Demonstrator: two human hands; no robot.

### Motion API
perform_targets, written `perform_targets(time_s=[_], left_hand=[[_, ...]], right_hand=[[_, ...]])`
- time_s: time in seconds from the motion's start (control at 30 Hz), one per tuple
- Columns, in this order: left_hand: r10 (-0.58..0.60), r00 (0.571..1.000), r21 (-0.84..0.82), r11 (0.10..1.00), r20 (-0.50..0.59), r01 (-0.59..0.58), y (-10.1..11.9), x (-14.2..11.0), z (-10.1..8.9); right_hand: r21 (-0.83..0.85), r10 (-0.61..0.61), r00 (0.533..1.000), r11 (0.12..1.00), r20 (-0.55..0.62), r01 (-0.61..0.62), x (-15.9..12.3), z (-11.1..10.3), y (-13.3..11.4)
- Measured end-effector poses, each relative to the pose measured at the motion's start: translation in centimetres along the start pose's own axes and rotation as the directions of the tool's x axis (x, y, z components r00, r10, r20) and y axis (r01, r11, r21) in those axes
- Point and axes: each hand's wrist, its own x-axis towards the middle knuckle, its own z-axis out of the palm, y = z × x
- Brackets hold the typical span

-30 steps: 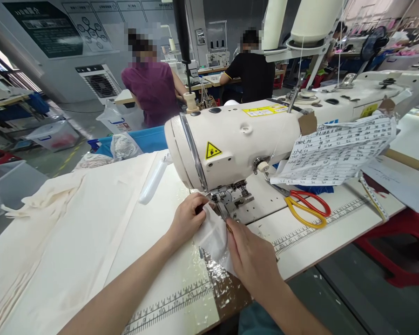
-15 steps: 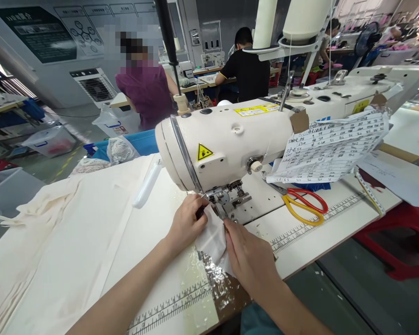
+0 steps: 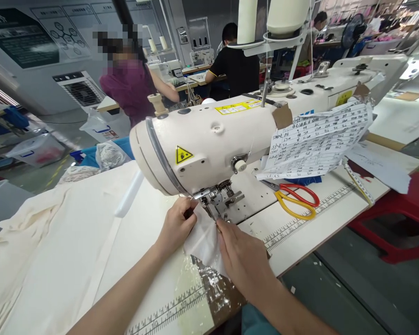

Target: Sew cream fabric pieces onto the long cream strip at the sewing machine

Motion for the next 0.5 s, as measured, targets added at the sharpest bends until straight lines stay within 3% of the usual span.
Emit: perform_targets(time_s=[0.17,0.3,0.4,0.5], left_hand=[[0.136,0.989,0.078,0.988,-0.054,-0.132,0.2,0.0,0.1],[0.358,0.933,0.166,0.923,-0.045,-0.346,0.3,0.1,0.1],[0.44,0.898,0.16,0.885,0.02,-0.437,0.5,0.2,-0.4],[0.436,0.889,0.145,0.879,0.14,-0.454,0.8,0.0,-1.3]], right_hand=[[-0.031,0.007,1.0,0.999,-0.01,-0.008,0.2,-0.1,-0.1],[-0.061,0.007,1.0,0.998,-0.03,-0.008,0.3,0.2,-0.3],[-0.088,0.007,0.999,0.996,-0.043,-0.01,-0.4,0.0,-0.6],[-0.029,0.004,0.998,1.0,-0.06,-0.006,-2.6,-0.9,-0.7]])
